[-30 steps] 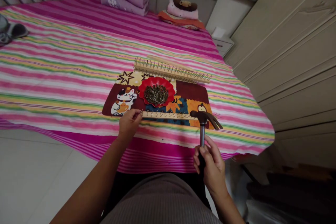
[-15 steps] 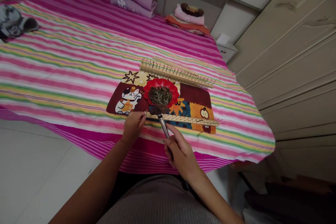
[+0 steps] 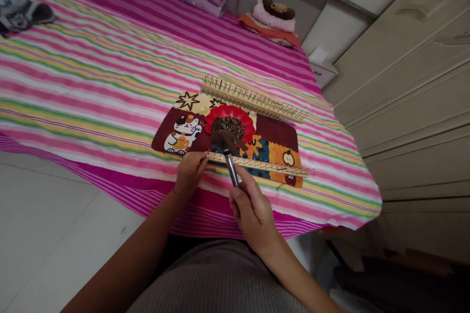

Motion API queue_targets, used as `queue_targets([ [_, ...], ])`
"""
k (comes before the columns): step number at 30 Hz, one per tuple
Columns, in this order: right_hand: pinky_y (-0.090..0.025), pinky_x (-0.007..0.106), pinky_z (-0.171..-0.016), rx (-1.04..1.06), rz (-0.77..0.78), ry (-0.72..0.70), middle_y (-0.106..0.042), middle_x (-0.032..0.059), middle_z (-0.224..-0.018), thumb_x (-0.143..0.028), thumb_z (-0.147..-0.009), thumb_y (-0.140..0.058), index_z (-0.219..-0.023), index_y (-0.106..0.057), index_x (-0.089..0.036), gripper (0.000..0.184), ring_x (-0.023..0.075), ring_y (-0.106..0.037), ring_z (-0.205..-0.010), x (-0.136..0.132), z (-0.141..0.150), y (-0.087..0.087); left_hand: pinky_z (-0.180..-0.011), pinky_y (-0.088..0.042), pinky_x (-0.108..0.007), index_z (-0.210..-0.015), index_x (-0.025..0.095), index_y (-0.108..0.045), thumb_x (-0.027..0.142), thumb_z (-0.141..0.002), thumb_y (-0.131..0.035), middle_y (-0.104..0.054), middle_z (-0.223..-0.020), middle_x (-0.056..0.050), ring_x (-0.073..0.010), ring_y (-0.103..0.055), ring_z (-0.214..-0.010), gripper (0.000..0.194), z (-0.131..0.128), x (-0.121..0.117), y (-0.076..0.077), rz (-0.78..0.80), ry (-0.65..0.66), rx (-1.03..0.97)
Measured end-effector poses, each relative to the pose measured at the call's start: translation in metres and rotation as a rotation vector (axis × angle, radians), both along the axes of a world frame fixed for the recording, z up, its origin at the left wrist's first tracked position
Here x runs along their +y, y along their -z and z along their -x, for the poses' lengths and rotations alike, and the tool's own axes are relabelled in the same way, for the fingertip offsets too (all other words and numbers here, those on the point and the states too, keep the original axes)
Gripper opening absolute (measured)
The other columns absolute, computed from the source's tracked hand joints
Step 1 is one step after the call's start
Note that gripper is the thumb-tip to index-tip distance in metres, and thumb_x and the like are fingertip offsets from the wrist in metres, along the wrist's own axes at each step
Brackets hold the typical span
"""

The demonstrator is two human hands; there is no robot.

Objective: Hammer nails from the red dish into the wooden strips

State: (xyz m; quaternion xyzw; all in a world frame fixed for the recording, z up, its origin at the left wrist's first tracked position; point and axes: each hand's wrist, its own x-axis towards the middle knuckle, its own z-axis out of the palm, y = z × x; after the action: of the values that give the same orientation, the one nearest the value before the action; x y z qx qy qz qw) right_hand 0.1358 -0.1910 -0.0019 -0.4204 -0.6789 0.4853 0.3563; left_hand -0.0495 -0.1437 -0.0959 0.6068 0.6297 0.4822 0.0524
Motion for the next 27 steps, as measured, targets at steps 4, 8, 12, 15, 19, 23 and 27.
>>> queue_targets([
  [4,-0.043,0.021,-0.053,-0.094,-0.045,-0.057,-0.056,-0.0013,-0.071,-0.024,-0.092,-0.041,-0.135,-0.049,-0.026,0.044,0.0093,-0.044,-0.054,0.006,0.003,0.004,-0.08,-0.045,-0.029,-0.084,0.019,-0.062,0.028,-0.088,-0.045,-0.069,-0.085,-0.007,-0.0178,-0.06,-0.084,0.02,0.0,0.0,0.004,0.011,-0.028,0.06],
  [8,-0.041,0.021,-0.051,-0.069,-0.054,-0.015,-0.051,-0.0035,-0.067,-0.025,-0.093,-0.04,-0.138,-0.046,-0.025,0.045,0.0088,-0.042,-0.052,0.003,-0.004,-0.009,-0.081,-0.045,-0.03,-0.083,0.02,-0.062,0.029,-0.087,-0.046,-0.069,-0.085,-0.006,-0.0179,-0.06,-0.084,0.019,0.0,0.003,0.006,0.009,-0.038,0.06],
  [12,-0.036,0.019,-0.046,0.015,-0.042,0.1,-0.046,-0.0055,-0.064,-0.028,-0.095,-0.041,-0.139,-0.043,-0.027,0.044,0.0076,-0.04,-0.049,-0.007,-0.027,-0.015,-0.083,-0.046,-0.032,-0.084,0.019,-0.061,0.032,-0.086,-0.045,-0.069,-0.088,-0.008,-0.0198,-0.061,-0.087,0.021,0.0,0.005,0.001,0.025,-0.033,0.022],
  [15,-0.037,0.018,-0.046,0.02,-0.015,0.154,-0.047,-0.0058,-0.064,-0.027,-0.094,-0.042,-0.137,-0.047,-0.026,0.043,0.0066,-0.041,-0.049,-0.018,-0.051,0.0,-0.082,-0.046,-0.034,-0.09,0.016,-0.062,0.034,-0.081,-0.049,-0.067,-0.089,-0.01,-0.022,-0.06,-0.086,0.024,0.001,0.006,-0.01,0.138,-0.022,0.001],
  [19,-0.046,0.02,-0.057,-0.099,-0.063,0.175,-0.057,-0.0036,-0.07,-0.025,-0.093,-0.043,-0.135,-0.049,-0.027,0.043,0.0089,-0.053,-0.06,-0.036,-0.087,0.028,-0.08,-0.047,-0.035,-0.112,0.008,-0.055,0.042,-0.071,-0.06,-0.063,-0.096,-0.012,-0.0228,-0.059,-0.084,0.053,0.009,0.019,-0.028,0.393,0.041,0.012],
  [23,-0.053,0.025,-0.074,-0.284,-0.164,0.204,-0.069,0.0004,-0.093,-0.024,-0.093,-0.042,-0.135,-0.05,-0.028,0.043,0.0138,-0.064,-0.085,-0.051,-0.117,0.047,-0.091,-0.041,-0.043,-0.103,0.009,-0.061,0.04,-0.065,-0.064,-0.063,-0.097,-0.013,-0.0297,-0.055,-0.097,0.049,0.016,0.041,-0.044,0.5,0.231,0.258],
  [27,-0.052,0.031,-0.089,-0.398,-0.262,0.195,-0.066,0.0056,-0.118,-0.02,-0.091,-0.042,-0.136,-0.049,-0.025,0.045,0.0162,-0.065,-0.102,-0.053,-0.137,0.064,-0.075,-0.045,-0.033,-0.092,0.012,-0.066,0.044,-0.061,-0.069,-0.064,-0.088,-0.007,-0.024,-0.058,-0.079,0.044,0.019,0.047,-0.059,0.655,0.208,0.213],
])
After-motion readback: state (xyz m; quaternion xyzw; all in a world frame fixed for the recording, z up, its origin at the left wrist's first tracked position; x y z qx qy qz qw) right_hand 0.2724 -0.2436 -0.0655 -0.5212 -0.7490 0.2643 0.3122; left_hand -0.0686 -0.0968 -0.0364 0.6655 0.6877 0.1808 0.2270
